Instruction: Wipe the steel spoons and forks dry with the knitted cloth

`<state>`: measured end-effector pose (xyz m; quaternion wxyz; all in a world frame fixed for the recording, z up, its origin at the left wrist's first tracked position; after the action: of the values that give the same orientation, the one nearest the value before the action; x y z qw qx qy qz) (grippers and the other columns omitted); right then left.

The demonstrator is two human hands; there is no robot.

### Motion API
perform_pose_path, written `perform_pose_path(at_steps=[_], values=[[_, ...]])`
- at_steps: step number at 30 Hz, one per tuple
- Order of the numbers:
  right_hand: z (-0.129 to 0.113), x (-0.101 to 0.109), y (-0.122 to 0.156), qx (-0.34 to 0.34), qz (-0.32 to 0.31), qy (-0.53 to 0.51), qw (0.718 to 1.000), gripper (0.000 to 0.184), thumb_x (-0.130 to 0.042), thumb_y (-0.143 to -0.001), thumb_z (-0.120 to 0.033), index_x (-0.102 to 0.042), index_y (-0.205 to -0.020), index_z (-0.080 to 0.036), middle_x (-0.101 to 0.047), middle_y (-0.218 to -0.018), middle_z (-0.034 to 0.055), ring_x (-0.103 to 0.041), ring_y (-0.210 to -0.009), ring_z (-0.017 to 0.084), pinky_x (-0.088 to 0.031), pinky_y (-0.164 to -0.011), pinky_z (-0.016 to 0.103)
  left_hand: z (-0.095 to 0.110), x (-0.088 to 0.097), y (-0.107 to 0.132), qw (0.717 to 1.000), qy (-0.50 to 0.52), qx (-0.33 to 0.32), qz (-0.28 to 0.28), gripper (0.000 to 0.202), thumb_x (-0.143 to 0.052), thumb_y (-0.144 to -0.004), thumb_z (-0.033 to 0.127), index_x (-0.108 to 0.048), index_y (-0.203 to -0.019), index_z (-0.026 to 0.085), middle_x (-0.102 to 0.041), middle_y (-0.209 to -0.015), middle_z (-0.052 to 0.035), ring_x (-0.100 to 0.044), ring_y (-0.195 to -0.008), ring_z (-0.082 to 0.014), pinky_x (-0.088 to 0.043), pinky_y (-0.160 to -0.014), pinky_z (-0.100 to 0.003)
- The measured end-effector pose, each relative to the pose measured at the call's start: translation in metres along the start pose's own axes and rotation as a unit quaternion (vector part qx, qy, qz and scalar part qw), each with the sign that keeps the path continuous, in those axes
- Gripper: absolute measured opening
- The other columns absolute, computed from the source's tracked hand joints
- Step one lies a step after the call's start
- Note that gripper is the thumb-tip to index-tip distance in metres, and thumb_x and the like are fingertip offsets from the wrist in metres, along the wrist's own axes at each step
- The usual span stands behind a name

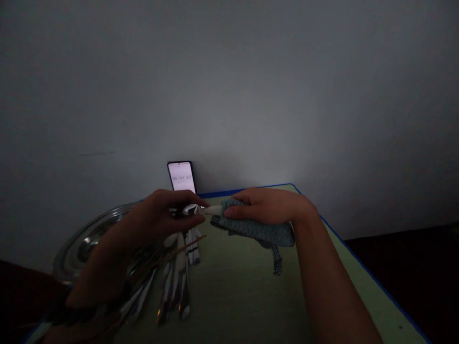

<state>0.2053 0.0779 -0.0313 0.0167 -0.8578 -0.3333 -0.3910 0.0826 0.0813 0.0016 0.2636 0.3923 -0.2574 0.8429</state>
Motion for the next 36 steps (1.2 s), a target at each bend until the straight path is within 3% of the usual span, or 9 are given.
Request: perform_pose_path(at_steps=[5,9,16,26,36], values=[[0.012,0.011,0.004,-0.005,0.043,0.031,0.999,0.046,-0.044,-0.083,-0.054,-0.060,-0.105,-0.017,-0.066,-0.097,0.0057,-0.062,-0.083,0.019,-0.046,-0.067,0.026,-0.020,0.014,0.005,0.998,0.041,0.031,0.022,0.032,-0.064,-0.076,0.033,-0.058,-0.103,0.016,-0.059,-0.068,0.0027,-0.054,-0.062,-0.0100,-0.044,-0.059,-0.021],[0.014,0.013,0.004,0.008,0.048,0.041,0.998,0.046,-0.042,-0.084,-0.053,-0.058,-0.108,-0.017,-0.065,-0.098,0.0059,-0.061,-0.085,0.019,-0.046,-0.069,0.026,-0.037,0.015,0.010,0.992,0.101,0.079,-0.011,0.026,-0.052,-0.085,0.033,-0.059,-0.102,0.016,-0.066,-0.079,-0.0015,-0.060,-0.069,-0.0110,-0.047,-0.064,-0.022],[0.005,0.007,-0.001,0.003,0.032,0.135,0.990,0.045,-0.042,-0.083,-0.057,-0.060,-0.097,-0.018,-0.063,-0.087,0.0042,-0.058,-0.077,0.019,-0.042,-0.061,0.026,-0.025,-0.015,0.010,0.983,0.059,0.087,-0.150,0.025,-0.050,-0.085,0.033,-0.065,-0.078,0.015,-0.064,-0.068,0.0002,-0.059,-0.062,-0.0101,-0.042,-0.056,-0.018],[-0.029,-0.015,-0.005,0.081,-0.030,0.147,0.985,0.033,-0.044,-0.086,-0.043,-0.062,-0.084,-0.016,-0.062,-0.073,0.0015,-0.055,-0.065,0.013,-0.036,-0.054,0.023,-0.007,-0.034,0.003,0.973,0.117,0.082,-0.182,0.021,-0.053,-0.083,0.028,-0.065,-0.074,0.014,-0.064,-0.065,0.0006,-0.059,-0.058,-0.0097,-0.043,-0.053,-0.017],[-0.043,-0.017,-0.008,0.071,0.008,0.207,0.976,0.033,-0.044,-0.086,-0.044,-0.061,-0.082,-0.016,-0.061,-0.076,0.0039,-0.055,-0.066,0.014,-0.034,-0.053,0.023,-0.011,-0.038,0.002,0.970,0.121,0.078,-0.194,0.024,-0.054,-0.083,0.031,-0.065,-0.071,0.014,-0.066,-0.065,-0.0018,-0.059,-0.058,-0.0110,-0.042,-0.053,-0.019]])
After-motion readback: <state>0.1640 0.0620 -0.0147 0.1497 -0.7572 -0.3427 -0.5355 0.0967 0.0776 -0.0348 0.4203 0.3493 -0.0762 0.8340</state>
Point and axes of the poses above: each hand's wrist, its own y-axis away from the middle knuckle, its own x-axis out of the back of the hand, z = x × y, the point moved 9 cm from there along -y, towards the middle knuckle
